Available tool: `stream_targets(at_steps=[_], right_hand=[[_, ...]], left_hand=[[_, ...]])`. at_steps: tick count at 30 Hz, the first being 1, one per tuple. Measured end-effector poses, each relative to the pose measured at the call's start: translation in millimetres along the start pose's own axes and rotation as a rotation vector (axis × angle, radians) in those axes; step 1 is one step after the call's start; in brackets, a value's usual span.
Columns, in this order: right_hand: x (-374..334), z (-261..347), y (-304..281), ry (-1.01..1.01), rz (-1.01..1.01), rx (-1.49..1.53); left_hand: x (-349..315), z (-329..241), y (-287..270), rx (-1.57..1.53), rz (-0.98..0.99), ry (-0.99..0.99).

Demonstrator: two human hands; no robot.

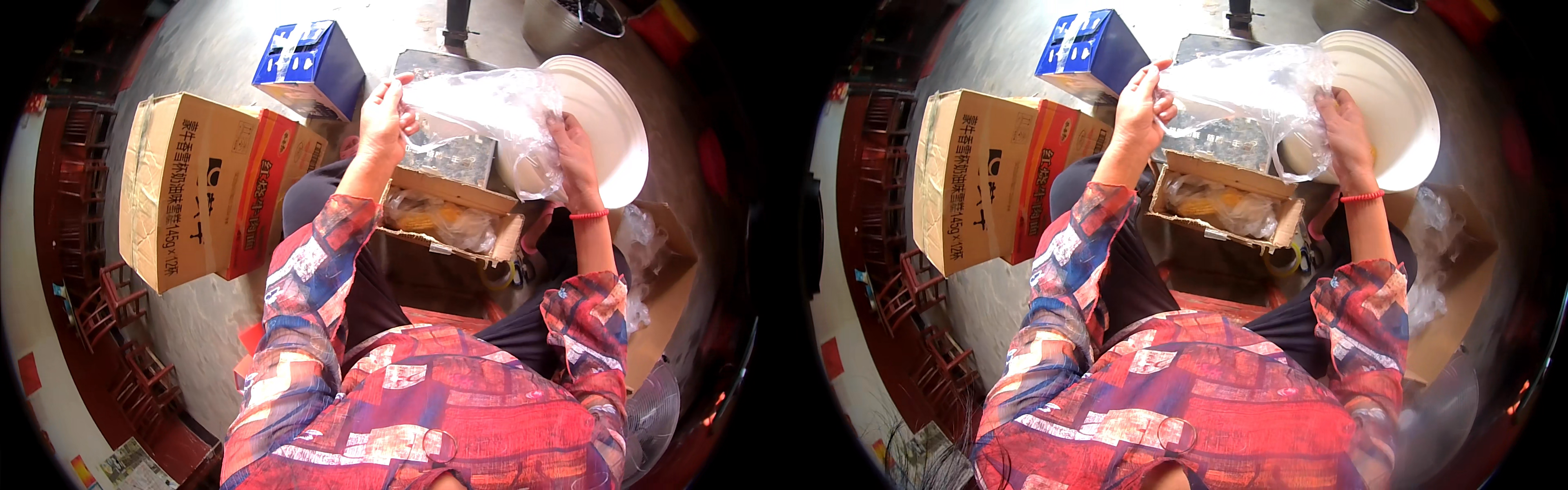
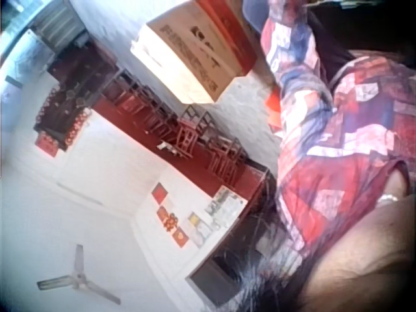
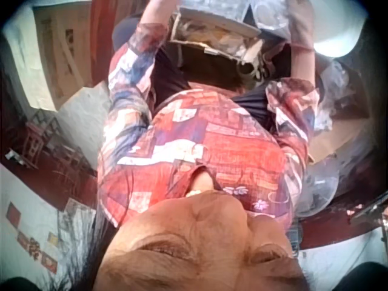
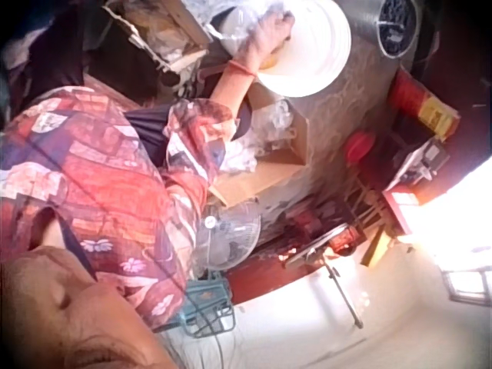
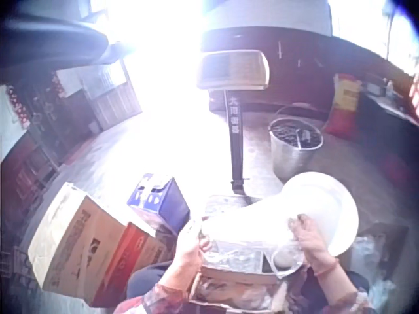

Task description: The person places ears of corn into small plastic bags, ties the bags, and packs them into a cardboard box before sealing the box with adhesive tape.

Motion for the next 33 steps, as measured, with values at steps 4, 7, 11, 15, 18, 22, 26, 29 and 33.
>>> stream_targets(at_steps=[4,7,11,15,18,22,26,29,33], right_hand=[[5.9,0.9,-5.2,-0.011,0.007,0.095],[6.3,3.5,-4.7,-0.011,-0.025,0.112],[-6.9,22.3,-5.3,-0.498,-0.353,-0.54],[-37.3,47.5,34.6,-0.953,-0.324,-0.799],[-47.4,34.6,65.5,-0.884,-0.111,-0.863],[-25.6,9.1,63.9,-0.608,0.008,-0.896],[-15.7,-3.3,61.7,-0.304,0.13,-0.315],[-18.7,-2.8,62.2,-0.32,0.131,-0.304],[-18.7,-9.8,61.7,-0.432,0.061,-0.528]], left_hand=[[-11.2,2.5,19.6,0.292,0.257,-0.063],[-17.2,12.3,22.9,0.595,0.411,0.107],[0.9,14.9,5.1,0.52,0.226,0.1],[-1.7,13.2,9.4,0.366,0.26,0.031],[-11.8,15.5,24.7,0.189,0.318,-0.086],[-11.8,1.8,24.9,0.038,0.378,-0.215],[-8.1,-11.9,26.6,0.705,0.425,0.24],[-7.3,-4.4,-0.1,1.314,0.326,0.358],[-3.2,-17.3,-3.5,1.183,0.217,0.436]])
Point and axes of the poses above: each hand's wrist, its own x-axis towards the middle knuckle, its own y-axis out of the palm, z = x × y, the point moved 3 cm from there along x, towards the middle knuckle, and after that the axes turned 10 degrees about y, right-handed, at the moved point
